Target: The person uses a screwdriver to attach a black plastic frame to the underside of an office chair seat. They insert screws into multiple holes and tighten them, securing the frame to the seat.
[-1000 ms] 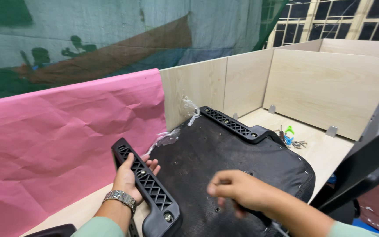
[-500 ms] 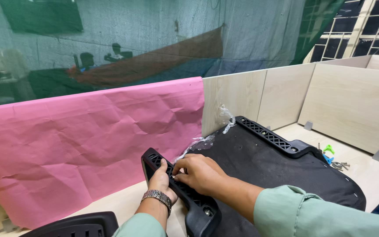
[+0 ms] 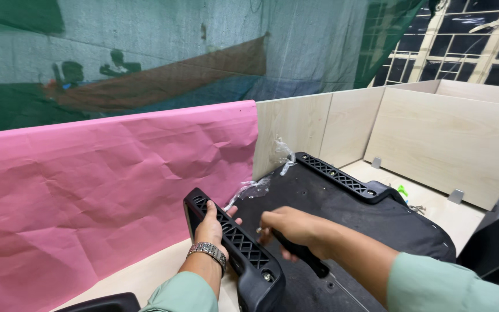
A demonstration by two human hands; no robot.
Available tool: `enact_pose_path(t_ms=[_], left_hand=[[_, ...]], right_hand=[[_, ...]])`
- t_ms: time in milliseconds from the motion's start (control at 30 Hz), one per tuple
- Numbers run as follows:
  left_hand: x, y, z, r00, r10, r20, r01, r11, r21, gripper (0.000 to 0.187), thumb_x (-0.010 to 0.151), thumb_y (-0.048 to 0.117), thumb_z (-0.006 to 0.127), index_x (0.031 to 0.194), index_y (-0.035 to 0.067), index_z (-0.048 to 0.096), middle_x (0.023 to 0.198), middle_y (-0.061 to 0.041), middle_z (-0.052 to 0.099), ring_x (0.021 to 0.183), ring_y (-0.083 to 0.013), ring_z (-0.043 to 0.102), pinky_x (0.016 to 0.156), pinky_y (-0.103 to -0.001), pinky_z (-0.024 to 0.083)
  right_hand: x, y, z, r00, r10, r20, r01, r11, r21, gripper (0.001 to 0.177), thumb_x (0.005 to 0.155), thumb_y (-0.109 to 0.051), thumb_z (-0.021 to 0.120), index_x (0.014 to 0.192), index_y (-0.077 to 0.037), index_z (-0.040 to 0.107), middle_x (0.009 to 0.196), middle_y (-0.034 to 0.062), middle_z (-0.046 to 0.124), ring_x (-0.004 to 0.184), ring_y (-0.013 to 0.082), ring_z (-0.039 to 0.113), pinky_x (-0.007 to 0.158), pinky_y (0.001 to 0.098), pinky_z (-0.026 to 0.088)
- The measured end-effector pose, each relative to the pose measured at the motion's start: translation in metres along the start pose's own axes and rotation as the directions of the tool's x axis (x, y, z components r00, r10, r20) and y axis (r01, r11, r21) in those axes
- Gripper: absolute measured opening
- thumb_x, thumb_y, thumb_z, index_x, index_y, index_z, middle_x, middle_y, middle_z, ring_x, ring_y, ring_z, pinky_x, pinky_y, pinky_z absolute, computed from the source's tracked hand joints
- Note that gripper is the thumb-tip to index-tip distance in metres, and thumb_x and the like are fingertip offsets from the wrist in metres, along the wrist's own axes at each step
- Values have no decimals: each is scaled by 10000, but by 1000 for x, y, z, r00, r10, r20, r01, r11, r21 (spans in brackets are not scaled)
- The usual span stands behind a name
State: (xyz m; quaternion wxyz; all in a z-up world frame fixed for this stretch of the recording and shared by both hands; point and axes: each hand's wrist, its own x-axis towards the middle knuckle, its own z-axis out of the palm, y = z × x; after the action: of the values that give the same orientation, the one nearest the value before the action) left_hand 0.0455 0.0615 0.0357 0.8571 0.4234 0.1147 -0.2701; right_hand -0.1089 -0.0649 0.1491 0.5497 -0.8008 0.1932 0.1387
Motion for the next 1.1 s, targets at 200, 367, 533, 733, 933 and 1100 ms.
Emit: enact_pose_path(t_ms=[200,367,533,733,933,1100], left_hand=[[-10,-21,31,995,97,-6,-96,993,69,488,998,484,522,1366,169,466,1240,-132,742,917,-318,715,784,-527,584],[-43,-45,29,998,-23,57,2,941,338,546,932,454,614,1384,193,453,1338,-144,664,976,-310,705,783,-572,591],[-75,-75,15,936,-340,94,257,840,478,665,939,646,580,1243,56,623,1118,-180,672,945,-348,604,756,-522,489],[-55,-78,31,985,-173,14,126,768,627,470,927,444,693,1068,0,754,1015,-144,783,862,-225,726,743,-355,565],[-29,-95,41,958,-273,-90,273,765,584,411,843,331,824,1024,-24,726,1051,-210,768,726,-235,649,632,-354,501],[-11,-110,53,929,-343,-142,365,770,524,541,810,267,879,1148,-99,667,1215,-286,713,880,-280,741,717,-348,617]], right_hand=[[-21,53,-18,979,102,178,-168,895,414,247,934,-323,563,899,-81,596,713,13,492,447,107,493,397,254,384],[-12,66,-19,987,151,55,-161,919,361,274,934,-351,561,927,-82,608,637,10,499,435,105,491,394,256,391],[-2,63,-30,995,103,-14,-98,971,218,328,935,-365,509,972,-66,639,604,18,522,420,102,492,390,263,409],[-3,72,-34,995,75,-72,-62,985,160,324,928,-313,478,995,-38,636,663,79,571,451,134,553,423,281,471],[-7,95,-41,958,75,-276,5,960,280,234,887,-257,545,942,-57,653,949,53,679,526,127,551,457,288,449],[6,115,-57,925,151,-349,40,875,483,207,887,-257,581,891,-68,664,886,42,660,550,104,534,482,273,450]])
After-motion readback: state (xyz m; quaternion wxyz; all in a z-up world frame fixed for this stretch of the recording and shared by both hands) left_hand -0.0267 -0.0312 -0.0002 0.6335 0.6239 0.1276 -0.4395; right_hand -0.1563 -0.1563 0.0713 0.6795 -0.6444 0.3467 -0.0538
